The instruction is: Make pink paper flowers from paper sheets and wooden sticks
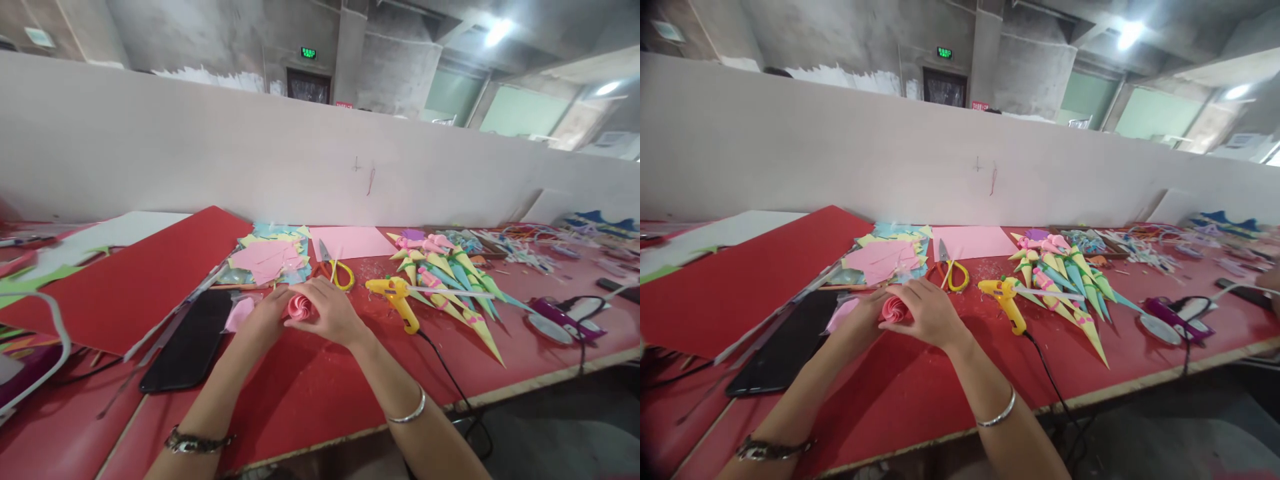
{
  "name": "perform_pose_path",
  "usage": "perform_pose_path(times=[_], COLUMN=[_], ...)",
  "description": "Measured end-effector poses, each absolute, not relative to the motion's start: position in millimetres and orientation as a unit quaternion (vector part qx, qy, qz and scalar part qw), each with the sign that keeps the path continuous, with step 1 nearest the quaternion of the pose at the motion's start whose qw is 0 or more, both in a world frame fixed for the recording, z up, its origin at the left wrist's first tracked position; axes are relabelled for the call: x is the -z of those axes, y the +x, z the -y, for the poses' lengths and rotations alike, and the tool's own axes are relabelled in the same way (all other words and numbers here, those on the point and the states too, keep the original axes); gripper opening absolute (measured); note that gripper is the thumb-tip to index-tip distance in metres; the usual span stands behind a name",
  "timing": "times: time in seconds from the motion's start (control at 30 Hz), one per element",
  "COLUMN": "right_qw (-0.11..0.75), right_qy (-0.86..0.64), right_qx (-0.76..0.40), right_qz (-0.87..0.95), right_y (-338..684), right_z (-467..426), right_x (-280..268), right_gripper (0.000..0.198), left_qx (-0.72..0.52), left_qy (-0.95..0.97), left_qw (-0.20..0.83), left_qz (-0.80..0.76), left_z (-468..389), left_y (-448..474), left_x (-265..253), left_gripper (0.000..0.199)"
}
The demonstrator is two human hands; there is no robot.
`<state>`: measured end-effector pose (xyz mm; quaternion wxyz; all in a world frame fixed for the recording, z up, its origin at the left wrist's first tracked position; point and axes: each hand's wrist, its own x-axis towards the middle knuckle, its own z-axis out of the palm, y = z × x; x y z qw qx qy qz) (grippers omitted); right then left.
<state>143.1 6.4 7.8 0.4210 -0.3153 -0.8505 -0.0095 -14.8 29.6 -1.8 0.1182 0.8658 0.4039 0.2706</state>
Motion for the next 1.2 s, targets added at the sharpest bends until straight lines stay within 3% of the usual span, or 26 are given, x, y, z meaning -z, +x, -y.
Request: perform_pose_path(times=[0.2, 0.47, 0.63, 0.93, 1.2], right_qw=[0.432, 0.429, 0.452, 0.451, 0.551], right_qy=[-0.319, -0.311, -0.313, -0.321, -0.329], right_qx=[0.001, -0.065, -0.078, -0.062, -0.155], right_qz=[0.844, 0.846, 0.832, 0.830, 0.751], right_y=[143, 145, 145, 142, 134], right_z=[-7, -5, -3, -1, -4], right_x=[-8, -7, -7, -8, -6], right_gripper=[0.035, 0.044, 0.034, 0.041, 0.020], left_qx=[-0.297, -0.293, -0.307, -0.315, -0.285], left_qy=[0.865, 0.850, 0.852, 0.863, 0.847], left_qw=[0.108, 0.123, 0.138, 0.183, 0.225], left_qz=[-0.389, -0.421, -0.401, -0.351, -0.388], left_z=[-32, -26, -25, -23, -22], left_y=[-14, -13, -9, -11, -10], left_x=[4, 1, -3, -5, -6], left_gripper=[0.038, 0.052, 0.052, 0.031, 0.015])
